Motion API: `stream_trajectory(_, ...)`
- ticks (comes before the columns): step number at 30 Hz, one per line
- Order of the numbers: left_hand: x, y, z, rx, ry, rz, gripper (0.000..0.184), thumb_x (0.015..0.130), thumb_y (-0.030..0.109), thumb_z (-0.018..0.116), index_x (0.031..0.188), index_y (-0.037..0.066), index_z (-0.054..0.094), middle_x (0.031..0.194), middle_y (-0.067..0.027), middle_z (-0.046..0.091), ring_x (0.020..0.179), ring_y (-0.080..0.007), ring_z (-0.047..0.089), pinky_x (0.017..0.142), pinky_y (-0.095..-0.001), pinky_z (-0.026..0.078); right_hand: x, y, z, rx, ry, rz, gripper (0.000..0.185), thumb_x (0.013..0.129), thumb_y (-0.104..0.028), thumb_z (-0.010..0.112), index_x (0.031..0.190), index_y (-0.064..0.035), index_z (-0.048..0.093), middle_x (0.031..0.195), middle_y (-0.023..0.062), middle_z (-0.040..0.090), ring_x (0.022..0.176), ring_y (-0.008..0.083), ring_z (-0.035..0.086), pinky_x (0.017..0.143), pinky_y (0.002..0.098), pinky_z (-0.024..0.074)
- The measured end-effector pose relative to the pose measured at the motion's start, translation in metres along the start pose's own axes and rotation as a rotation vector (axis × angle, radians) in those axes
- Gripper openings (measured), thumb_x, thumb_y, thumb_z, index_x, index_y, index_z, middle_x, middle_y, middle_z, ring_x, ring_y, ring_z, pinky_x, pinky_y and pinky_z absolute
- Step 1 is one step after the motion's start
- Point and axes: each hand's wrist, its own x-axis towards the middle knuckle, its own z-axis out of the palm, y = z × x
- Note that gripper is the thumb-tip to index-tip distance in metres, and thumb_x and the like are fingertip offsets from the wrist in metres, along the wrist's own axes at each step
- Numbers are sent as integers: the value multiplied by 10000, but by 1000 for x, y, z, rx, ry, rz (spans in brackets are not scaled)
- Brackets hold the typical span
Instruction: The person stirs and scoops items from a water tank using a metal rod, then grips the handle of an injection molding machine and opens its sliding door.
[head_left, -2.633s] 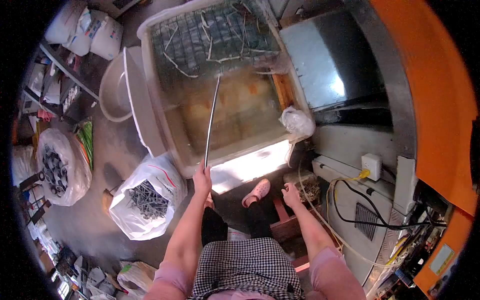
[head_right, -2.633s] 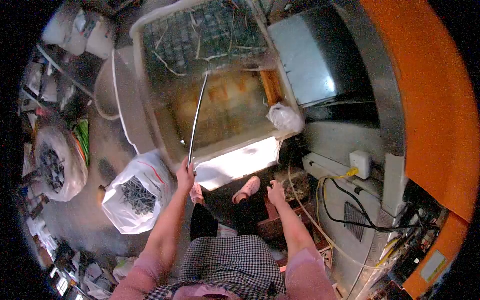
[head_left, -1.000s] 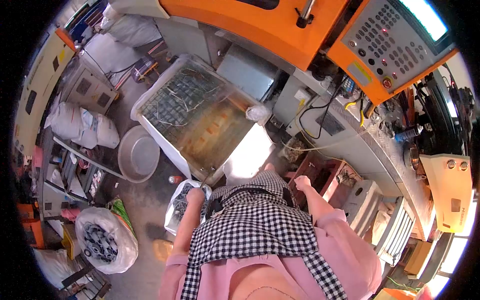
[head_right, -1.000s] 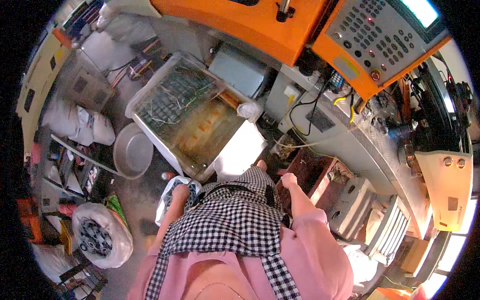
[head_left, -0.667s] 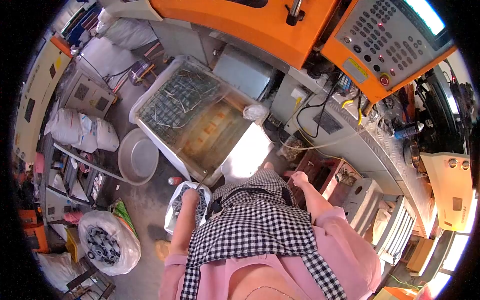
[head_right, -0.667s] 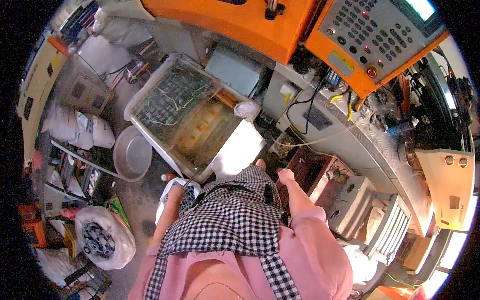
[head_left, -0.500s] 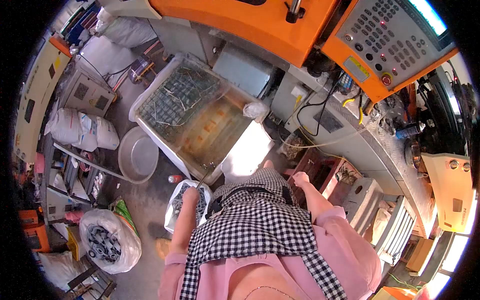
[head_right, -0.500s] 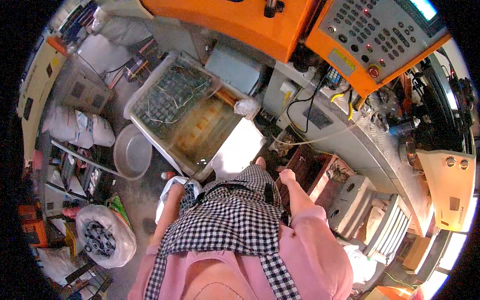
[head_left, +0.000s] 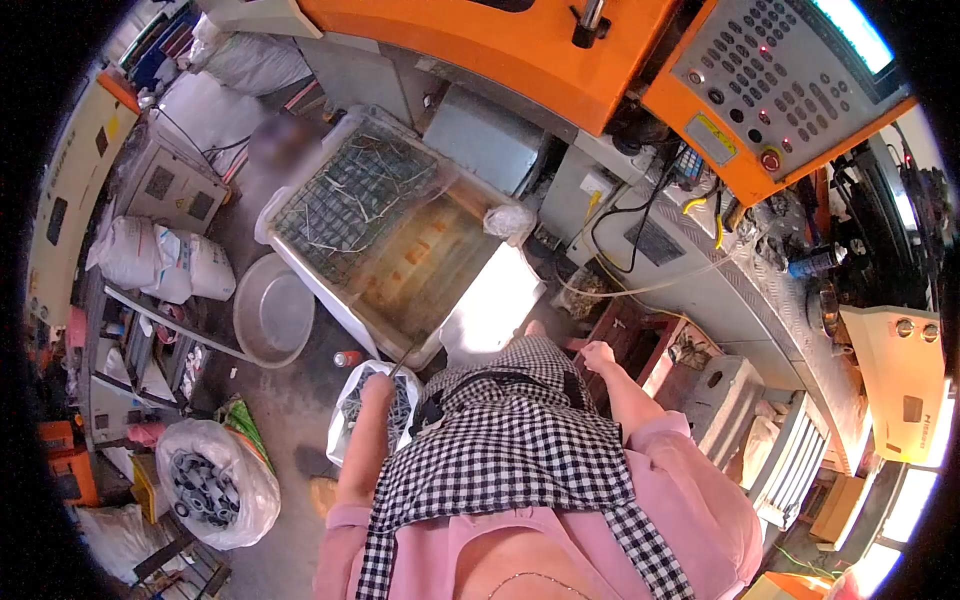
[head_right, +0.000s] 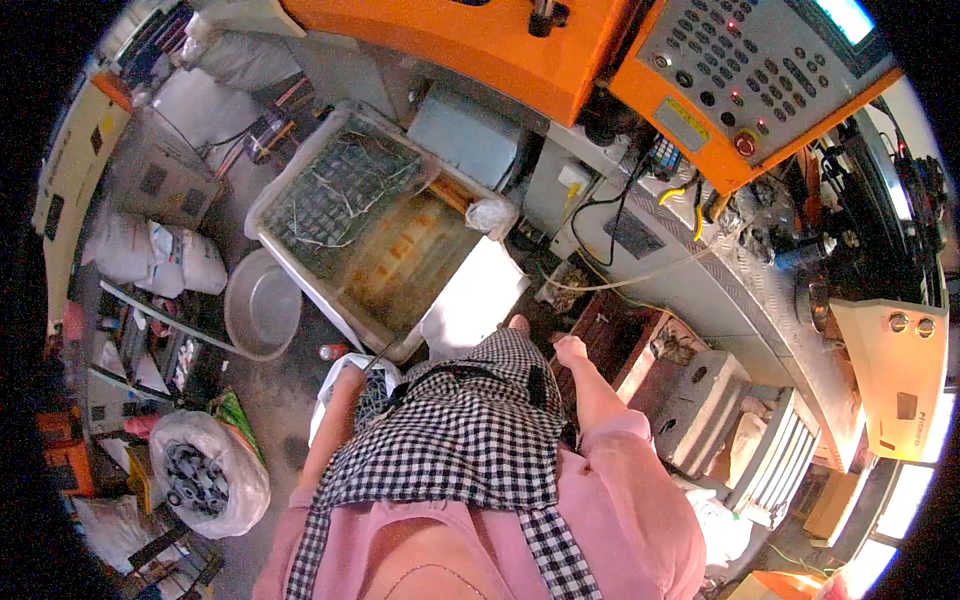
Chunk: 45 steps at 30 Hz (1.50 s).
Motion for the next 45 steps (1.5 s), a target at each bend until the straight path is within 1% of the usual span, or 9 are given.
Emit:
stream_trajectory(1,0,-1,0,3,4,-2,261,773,162,402,885,14,586,929,-195,576,865,-331,564,740,-422,453,1,0,0,-2,1,-1,195,761,-214,578,858,-48,610,729,76,616,594,163,602,530,300,495)
stream_trajectory(3,0,-3,1,1,4,1,262,773,161,401,885,13,586,929,-196,576,865,-331,564,740,-422,453,4,-2,-2,-78,-277,94,373,878,-357,342,1076,-96,520,1140,114,438,946,236,496,788,352,443)
stream_trajectory(13,28,-33,36,110,11,117,269,773,155,386,868,8,590,918,-196,578,858,-336,566,736,-423,454,-7,-18,-6,-308,-268,-36,368,894,-334,308,1091,-93,503,1113,81,474,900,216,521,756,359,458)
stream_trajectory(19,25,-35,22,0,16,105,277,771,157,397,888,8,600,963,-195,570,895,-323,559,764,-412,445,-24,-28,0,-85,-205,102,285,868,-284,401,1017,-96,555,1008,87,540,867,247,536,725,369,470)
stream_trajectory(21,17,-35,10,16,-8,109,282,772,160,399,905,9,597,981,-194,564,906,-318,556,770,-409,443,-20,-10,23,43,19,-49,211,749,-233,560,828,-41,599,695,77,611,566,154,598,541,289,494)
stream_trajectory(25,2,-32,-11,33,-47,89,290,774,167,401,934,13,588,1011,-189,555,916,-310,554,767,-404,444,-35,0,38,52,22,-14,208,749,-234,564,830,-46,601,706,79,611,570,160,597,545,297,495)
stream_trajectory(32,13,-47,-7,40,-22,101,298,776,168,396,963,27,581,1013,-190,553,921,-321,551,772,-412,439,-33,26,39,-519,-8,-531,204,737,-233,547,745,-35,596,656,95,604,549,166,598,525,281,498)
stream_trajectory(39,18,-55,14,-93,38,90,305,769,173,396,953,29,593,1010,-200,552,925,-324,549,776,-414,439,1,-4,24,-533,-68,-416,177,750,-195,547,785,-28,594,661,78,605,559,141,596,520,291,499)
stream_trajectory(45,3,-42,0,-101,37,33,292,762,179,411,912,27,610,984,-193,566,918,-318,554,770,-410,444,-30,-92,-14,101,-132,7,194,776,-219,545,834,-35,565,749,80,601,578,144,582,559,309,474)
